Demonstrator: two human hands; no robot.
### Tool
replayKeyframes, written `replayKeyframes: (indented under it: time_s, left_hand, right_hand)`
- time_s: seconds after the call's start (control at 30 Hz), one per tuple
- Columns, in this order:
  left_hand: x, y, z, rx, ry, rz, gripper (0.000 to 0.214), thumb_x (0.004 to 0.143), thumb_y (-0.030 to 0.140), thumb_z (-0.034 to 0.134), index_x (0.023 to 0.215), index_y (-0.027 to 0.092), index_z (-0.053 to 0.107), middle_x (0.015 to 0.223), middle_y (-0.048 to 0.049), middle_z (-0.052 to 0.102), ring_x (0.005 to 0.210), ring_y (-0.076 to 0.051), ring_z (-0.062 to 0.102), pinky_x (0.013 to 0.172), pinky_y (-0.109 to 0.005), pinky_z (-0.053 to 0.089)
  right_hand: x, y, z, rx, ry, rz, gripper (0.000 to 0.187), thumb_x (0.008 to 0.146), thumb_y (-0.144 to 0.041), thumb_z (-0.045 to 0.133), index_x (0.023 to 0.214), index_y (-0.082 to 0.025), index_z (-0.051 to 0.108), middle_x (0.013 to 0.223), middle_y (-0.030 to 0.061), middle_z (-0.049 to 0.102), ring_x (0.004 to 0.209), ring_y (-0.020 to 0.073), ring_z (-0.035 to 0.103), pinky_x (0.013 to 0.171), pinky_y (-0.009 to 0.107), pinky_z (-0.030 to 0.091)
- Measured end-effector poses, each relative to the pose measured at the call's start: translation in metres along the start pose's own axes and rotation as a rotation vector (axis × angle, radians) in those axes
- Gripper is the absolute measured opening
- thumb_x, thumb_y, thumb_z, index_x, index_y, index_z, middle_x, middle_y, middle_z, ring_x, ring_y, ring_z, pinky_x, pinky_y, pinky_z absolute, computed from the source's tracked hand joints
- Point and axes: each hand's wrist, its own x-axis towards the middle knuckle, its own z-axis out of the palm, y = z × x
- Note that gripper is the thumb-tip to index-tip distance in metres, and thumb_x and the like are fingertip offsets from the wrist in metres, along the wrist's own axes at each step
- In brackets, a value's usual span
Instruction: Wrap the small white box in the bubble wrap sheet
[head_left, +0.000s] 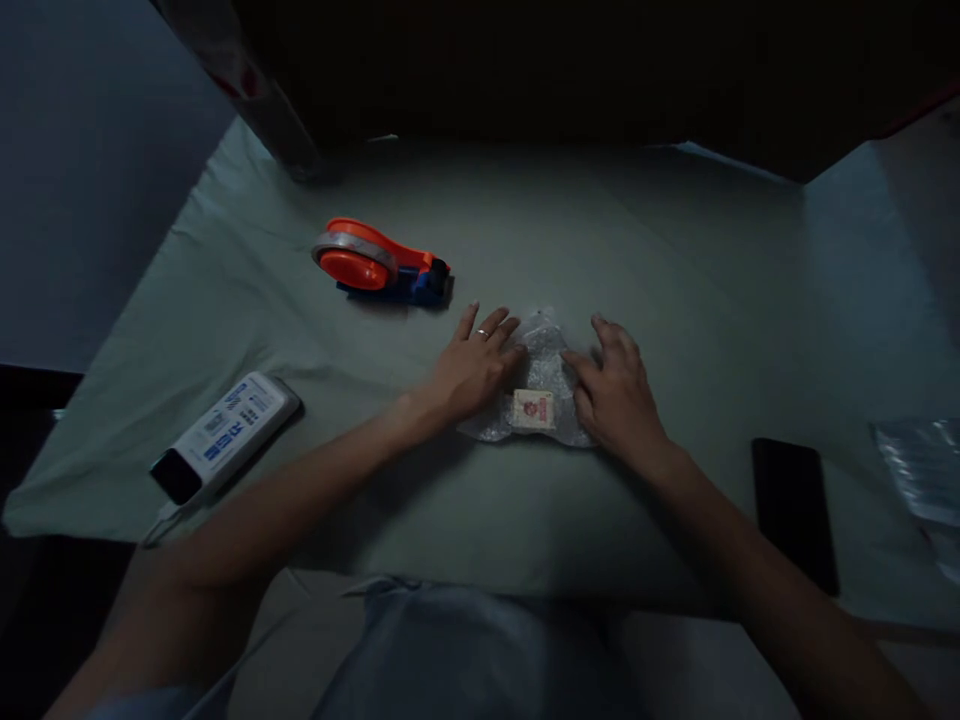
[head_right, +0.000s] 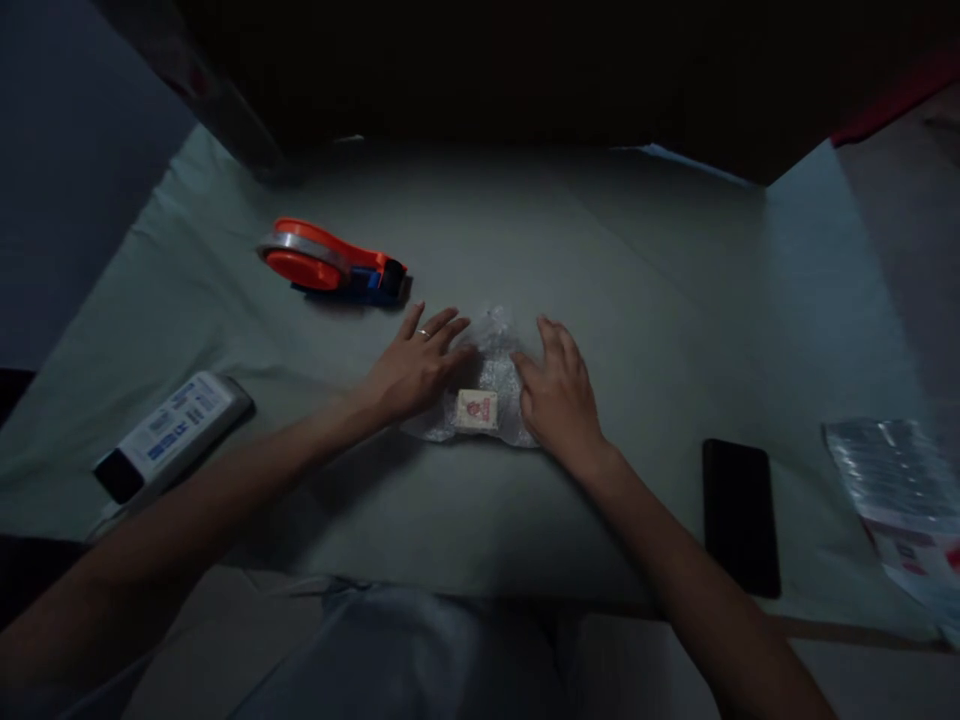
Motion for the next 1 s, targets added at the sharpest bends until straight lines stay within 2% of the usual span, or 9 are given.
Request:
replayKeyframes:
  time_s: [0.1,0.2,0.3,0.47,0.6,0.7,0.83,0.9,1.0]
  left_hand:
    - [-0.002,0.002,0.005,-0.003,-0.010,-0.048,0.030,0.089,0.012,0.042,0.109,0.015,0.064,0.130,-0.0134,0.054,0.127,-0.032,0.044,0.111,-0.060,0.018]
    - [-0.010,0.002,0.009,0.028,0.000,0.003,0.024,0.087,0.014,0.047,0.100,0.015,0.067,0.114,-0.0131,0.061,0.110,-0.028,0.054,0.104,-0.052,0.033]
    - [-0.020,-0.001,0.015,0.058,0.048,0.029,0.023,0.086,0.017,0.048,0.100,0.015,0.066,0.094,-0.0111,0.063,0.089,-0.023,0.057,0.086,-0.040,0.045]
    - [-0.030,-0.008,0.020,0.060,0.206,-0.204,0.035,0.084,0.012,0.043,0.115,0.014,0.060,0.092,-0.0097,0.059,0.080,-0.020,0.055,0.074,-0.033,0.045]
    - [-0.032,-0.010,0.017,-0.005,0.130,-0.364,0.040,0.084,0.014,0.045,0.122,0.016,0.058,0.088,-0.0083,0.057,0.076,-0.019,0.054,0.072,-0.033,0.045]
    - [-0.031,-0.011,0.015,-0.045,0.136,-0.416,0.032,0.085,0.018,0.049,0.115,0.016,0.061,0.098,-0.0112,0.056,0.089,-0.022,0.053,0.081,-0.037,0.046]
    - [-0.034,-0.008,0.008,0.010,0.296,-0.321,0.027,0.085,0.021,0.055,0.110,0.017,0.062,0.128,-0.0146,0.048,0.118,-0.029,0.044,0.097,-0.045,0.041]
    - [-0.037,-0.006,0.004,-0.023,0.232,-0.202,0.023,0.087,0.017,0.051,0.106,0.017,0.063,0.119,-0.0106,0.059,0.112,-0.025,0.051,0.096,-0.044,0.041]
    - [-0.040,-0.004,0.001,-0.132,0.024,-0.090,0.025,0.087,0.011,0.047,0.106,0.016,0.063,0.105,-0.0074,0.067,0.098,-0.021,0.060,0.092,-0.040,0.043]
  right_hand:
    - [0.007,0.007,0.009,0.028,0.016,0.062,0.037,0.085,-0.018,0.043,0.119,-0.014,0.057,0.120,0.0163,0.054,0.116,0.0306,0.047,0.099,0.049,0.041]
    - [0.008,0.013,0.015,0.063,0.027,0.105,0.040,0.085,-0.023,0.043,0.120,-0.009,0.056,0.112,0.0183,0.058,0.108,0.0307,0.052,0.095,0.047,0.045]
    - [0.008,0.015,0.018,0.081,0.041,0.119,0.040,0.084,-0.024,0.044,0.119,-0.008,0.057,0.110,0.0176,0.059,0.106,0.0302,0.053,0.094,0.046,0.046]
    - [0.008,0.019,0.023,0.078,0.074,0.147,0.037,0.084,-0.024,0.045,0.115,-0.011,0.061,0.107,0.0155,0.062,0.104,0.0296,0.054,0.094,0.046,0.046]
    - [0.008,0.021,0.026,0.055,0.086,0.188,0.040,0.083,-0.024,0.046,0.120,-0.011,0.057,0.109,0.0158,0.060,0.106,0.0302,0.053,0.095,0.048,0.045]
    - [0.005,0.018,0.023,-0.033,0.107,0.165,0.046,0.081,-0.026,0.051,0.125,-0.012,0.051,0.126,0.0190,0.051,0.118,0.0346,0.045,0.097,0.055,0.040]
    - [-0.003,0.012,0.013,-0.097,0.110,0.024,0.040,0.082,-0.020,0.051,0.121,-0.012,0.053,0.138,0.0197,0.041,0.131,0.0361,0.031,0.103,0.057,0.034]
    - [-0.007,0.010,0.006,-0.030,0.053,-0.090,0.034,0.082,-0.014,0.047,0.114,-0.014,0.058,0.132,0.0165,0.049,0.129,0.0326,0.036,0.103,0.053,0.036]
    - [-0.013,0.008,-0.004,0.185,-0.095,-0.197,0.033,0.080,-0.007,0.041,0.103,-0.018,0.063,0.110,0.0106,0.063,0.112,0.0261,0.052,0.095,0.047,0.045]
